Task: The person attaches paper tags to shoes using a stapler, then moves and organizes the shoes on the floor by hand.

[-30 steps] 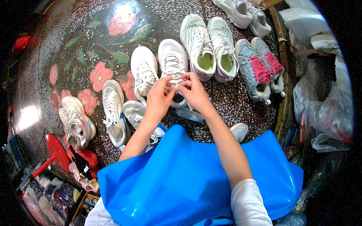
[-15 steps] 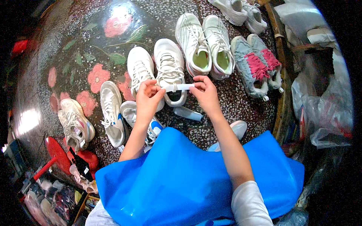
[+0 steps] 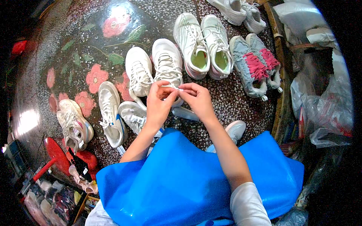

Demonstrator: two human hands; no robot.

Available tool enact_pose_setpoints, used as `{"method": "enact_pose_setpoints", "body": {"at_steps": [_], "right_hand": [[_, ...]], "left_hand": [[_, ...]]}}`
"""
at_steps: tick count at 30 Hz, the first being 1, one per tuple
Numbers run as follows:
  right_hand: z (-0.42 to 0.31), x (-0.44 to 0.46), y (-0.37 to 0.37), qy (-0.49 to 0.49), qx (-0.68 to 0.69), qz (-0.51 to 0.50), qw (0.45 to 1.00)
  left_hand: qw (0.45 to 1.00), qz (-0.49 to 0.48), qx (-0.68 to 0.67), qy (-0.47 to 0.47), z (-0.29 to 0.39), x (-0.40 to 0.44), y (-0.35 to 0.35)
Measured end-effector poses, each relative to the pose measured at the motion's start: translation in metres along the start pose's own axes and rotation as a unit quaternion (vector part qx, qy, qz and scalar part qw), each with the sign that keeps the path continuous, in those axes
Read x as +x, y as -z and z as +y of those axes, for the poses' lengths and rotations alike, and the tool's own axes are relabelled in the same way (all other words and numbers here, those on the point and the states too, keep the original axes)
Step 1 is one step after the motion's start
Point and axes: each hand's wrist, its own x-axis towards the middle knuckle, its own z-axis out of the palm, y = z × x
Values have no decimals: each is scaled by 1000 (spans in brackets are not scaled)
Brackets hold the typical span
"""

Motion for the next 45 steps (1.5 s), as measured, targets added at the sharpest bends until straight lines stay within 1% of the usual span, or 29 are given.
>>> {"method": "enact_pose_setpoints", "body": {"at_steps": [4,6,7,9,11,13,15,16,17,19,21,22,24,27,34,37,40,42,45], "right_hand": [[5,0,4,-5,12,2,1000],[6,-1,5,-2,16,5,1000],[5,-2,5,-13,30,9,999],[5,-2,5,-25,44,14,999],[8,-1,6,1,26,14,1000],[10,0,6,-6,36,19,999],[11,1,6,-13,47,25,998],[11,2,6,-6,25,37,999],[11,2,6,1,4,49,999],[9,3,7,4,1,50,999],[8,4,7,8,-1,51,999],[7,4,7,8,0,50,999],[5,4,9,8,-1,51,999],[3,2,10,17,-3,58,998],[4,-3,9,19,-17,80,996],[7,-4,10,25,-21,86,996],[9,-4,10,23,-6,83,996],[9,-5,10,22,11,78,997],[7,-4,11,15,22,63,998]], "left_hand": [[999,-16,38,-4,-1,0,-1],[996,-15,78,-38,-2,-1,-3],[996,-15,78,-38,-3,-1,-2],[994,-23,87,-68,-4,-2,-2],[994,-24,88,-59,-1,-3,-2],[994,-25,89,-51,0,-2,-1],[993,9,118,-28,1,0,4],[990,13,130,-44,-6,3,10],[990,1,133,-38,-16,6,15],[990,-11,135,-31,-19,11,17],[996,-46,49,50,-16,13,14],[997,-46,48,50,-13,15,14],[988,-91,-10,123,-7,20,12],[985,-75,-43,147,-8,26,13],[986,-81,-30,143,-11,30,15],[988,-68,-40,136,-15,31,15],[984,-87,-46,146,-16,34,18],[974,-123,-57,180,-10,35,20],[971,-139,-68,181,-12,37,21]]}}
